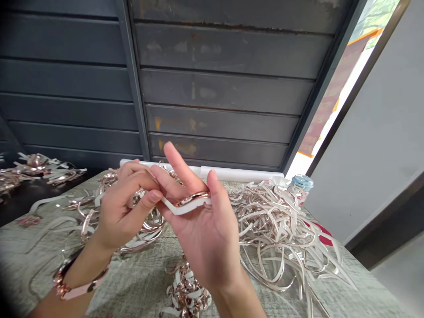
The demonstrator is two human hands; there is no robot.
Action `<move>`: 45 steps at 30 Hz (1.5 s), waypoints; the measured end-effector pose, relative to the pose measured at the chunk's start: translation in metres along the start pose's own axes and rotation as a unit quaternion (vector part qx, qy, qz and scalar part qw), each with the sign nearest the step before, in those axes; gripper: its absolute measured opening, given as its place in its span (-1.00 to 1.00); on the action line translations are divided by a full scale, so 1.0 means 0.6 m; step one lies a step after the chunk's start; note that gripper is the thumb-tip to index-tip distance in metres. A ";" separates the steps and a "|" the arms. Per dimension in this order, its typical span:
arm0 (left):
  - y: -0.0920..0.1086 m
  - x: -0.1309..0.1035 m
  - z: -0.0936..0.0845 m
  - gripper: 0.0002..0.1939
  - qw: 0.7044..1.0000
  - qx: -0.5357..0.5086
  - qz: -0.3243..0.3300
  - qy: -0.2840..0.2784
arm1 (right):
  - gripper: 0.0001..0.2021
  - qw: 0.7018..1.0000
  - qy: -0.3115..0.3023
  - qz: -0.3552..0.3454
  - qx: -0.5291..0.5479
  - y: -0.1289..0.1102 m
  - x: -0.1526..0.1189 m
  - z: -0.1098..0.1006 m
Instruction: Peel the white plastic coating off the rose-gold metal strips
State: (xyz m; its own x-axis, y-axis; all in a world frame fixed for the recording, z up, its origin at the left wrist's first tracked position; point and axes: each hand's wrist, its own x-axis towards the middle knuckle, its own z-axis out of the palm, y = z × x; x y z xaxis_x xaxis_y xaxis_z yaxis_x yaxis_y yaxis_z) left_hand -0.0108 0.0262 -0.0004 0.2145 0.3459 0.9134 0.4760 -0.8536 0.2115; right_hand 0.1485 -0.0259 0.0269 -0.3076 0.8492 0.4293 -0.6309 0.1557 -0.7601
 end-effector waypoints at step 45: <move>0.036 -0.021 0.002 -0.74 0.931 -0.271 -0.217 -0.110 | -0.49 0.914 0.172 0.060 -0.362 0.015 -0.010 -0.015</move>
State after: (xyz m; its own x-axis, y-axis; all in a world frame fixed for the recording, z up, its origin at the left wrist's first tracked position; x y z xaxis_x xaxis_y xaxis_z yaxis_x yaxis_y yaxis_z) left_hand -0.0024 0.0041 -0.0077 0.3010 0.7240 0.6207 0.0705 -0.6659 0.7427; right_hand 0.1511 -0.0249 0.0129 -0.0223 0.9712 0.2372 0.0680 0.2382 -0.9688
